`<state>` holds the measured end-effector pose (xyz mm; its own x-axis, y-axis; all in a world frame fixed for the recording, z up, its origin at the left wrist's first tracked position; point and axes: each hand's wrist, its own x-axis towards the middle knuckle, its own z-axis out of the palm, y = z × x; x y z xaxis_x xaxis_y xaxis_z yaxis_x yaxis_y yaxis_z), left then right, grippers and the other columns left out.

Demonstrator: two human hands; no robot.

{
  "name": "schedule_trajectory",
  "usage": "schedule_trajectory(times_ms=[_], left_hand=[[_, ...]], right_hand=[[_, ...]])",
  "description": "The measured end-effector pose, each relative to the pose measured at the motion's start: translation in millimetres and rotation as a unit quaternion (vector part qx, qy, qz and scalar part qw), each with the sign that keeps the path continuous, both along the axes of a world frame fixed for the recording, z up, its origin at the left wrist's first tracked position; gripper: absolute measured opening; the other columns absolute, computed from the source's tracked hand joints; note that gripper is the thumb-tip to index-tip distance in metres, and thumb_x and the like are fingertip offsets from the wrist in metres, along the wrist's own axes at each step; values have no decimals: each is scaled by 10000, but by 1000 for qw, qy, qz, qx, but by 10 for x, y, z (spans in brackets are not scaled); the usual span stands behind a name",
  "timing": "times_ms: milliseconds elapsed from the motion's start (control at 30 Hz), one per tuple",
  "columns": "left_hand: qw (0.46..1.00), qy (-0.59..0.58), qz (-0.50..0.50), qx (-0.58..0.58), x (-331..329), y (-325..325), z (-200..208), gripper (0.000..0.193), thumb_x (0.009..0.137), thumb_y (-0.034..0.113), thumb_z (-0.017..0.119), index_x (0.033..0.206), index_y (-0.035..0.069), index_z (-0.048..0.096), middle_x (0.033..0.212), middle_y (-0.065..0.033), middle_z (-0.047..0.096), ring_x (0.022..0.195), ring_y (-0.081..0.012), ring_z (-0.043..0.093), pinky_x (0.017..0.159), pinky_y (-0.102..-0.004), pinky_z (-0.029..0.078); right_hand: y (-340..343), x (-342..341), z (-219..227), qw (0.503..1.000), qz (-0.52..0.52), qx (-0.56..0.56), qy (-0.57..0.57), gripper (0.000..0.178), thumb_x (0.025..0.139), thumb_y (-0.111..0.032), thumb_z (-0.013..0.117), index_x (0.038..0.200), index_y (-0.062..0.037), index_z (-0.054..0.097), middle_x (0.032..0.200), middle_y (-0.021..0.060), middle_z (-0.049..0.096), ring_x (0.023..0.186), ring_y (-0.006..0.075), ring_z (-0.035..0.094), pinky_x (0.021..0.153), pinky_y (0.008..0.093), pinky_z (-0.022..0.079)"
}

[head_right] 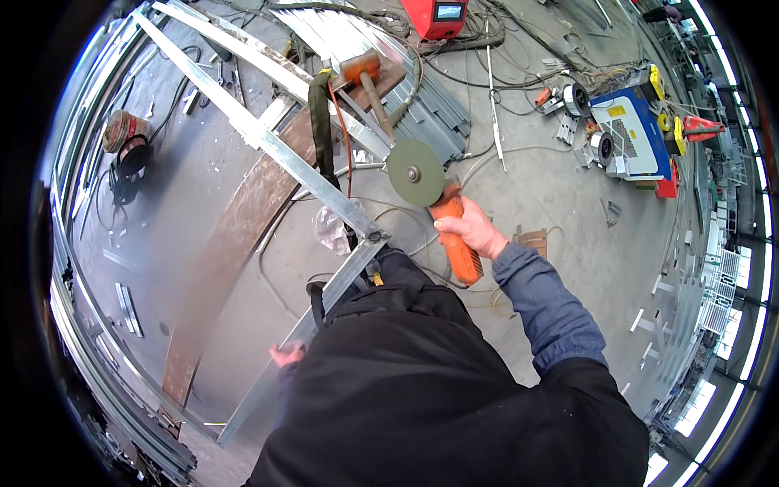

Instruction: The person uses an angle grinder to cut a long metal bar, creating sparks. They then move around the workshop, pick up a grinding disc, and attach it to the grinder. Finally, they use a marker to make a mark on a metal frame.

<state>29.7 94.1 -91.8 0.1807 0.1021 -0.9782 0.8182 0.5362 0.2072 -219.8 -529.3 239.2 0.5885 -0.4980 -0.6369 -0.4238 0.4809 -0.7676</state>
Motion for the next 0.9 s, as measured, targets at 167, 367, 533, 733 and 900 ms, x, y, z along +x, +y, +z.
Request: schedule_trajectory(times_ms=[167, 367, 533, 733, 900], left_hand=[[997, 16, 70, 30, 10, -138, 90, 411, 891, 407, 646, 1168, 107, 599, 1245, -53, 630, 1182, -281, 572, 1060, -518, 418], [995, -6, 97, 7, -58, -174, 281, 480, 893, 460, 730, 1190, 110, 587, 1223, -68, 627, 1148, -283, 582, 1035, -528, 443], [995, -23, 91, 14, -75, -247, 390, 740, 878, 573, 750, 1394, 107, 496, 1378, -87, 560, 1283, -305, 505, 1134, -568, 365], [990, -25, 135, 38, -59, -378, 325, 644, 891, 473, 706, 1359, 81, 502, 1401, -84, 539, 1308, -304, 470, 1154, -583, 320], [992, -6, 98, -78, -197, -44, 109, 376, 886, 397, 662, 1093, 111, 533, 1050, -61, 512, 928, -264, 524, 820, -562, 475]], right_hand=[[14, -74, -27, 1000, -7, 6, 3, 510, 874, -200, 768, 1258, -2, 496, 974, 82, 627, 750, 189, 690, 682, 360, 593], [52, 31, -72, 999, 34, 3, -5, 481, 866, -197, 767, 1226, -5, 512, 941, 79, 627, 735, 193, 691, 670, 358, 590], [117, 253, 5, 998, 59, 19, -13, 491, 856, -208, 771, 1225, -5, 517, 953, 80, 618, 737, 204, 695, 681, 361, 593], [108, 571, 144, 997, 80, 8, -19, 519, 851, -203, 770, 1248, -3, 501, 978, 84, 611, 737, 214, 697, 691, 377, 604], [124, 810, 120, 996, 91, -1, -18, 504, 853, -191, 767, 1238, -18, 491, 962, 89, 615, 729, 220, 694, 677, 385, 606]])
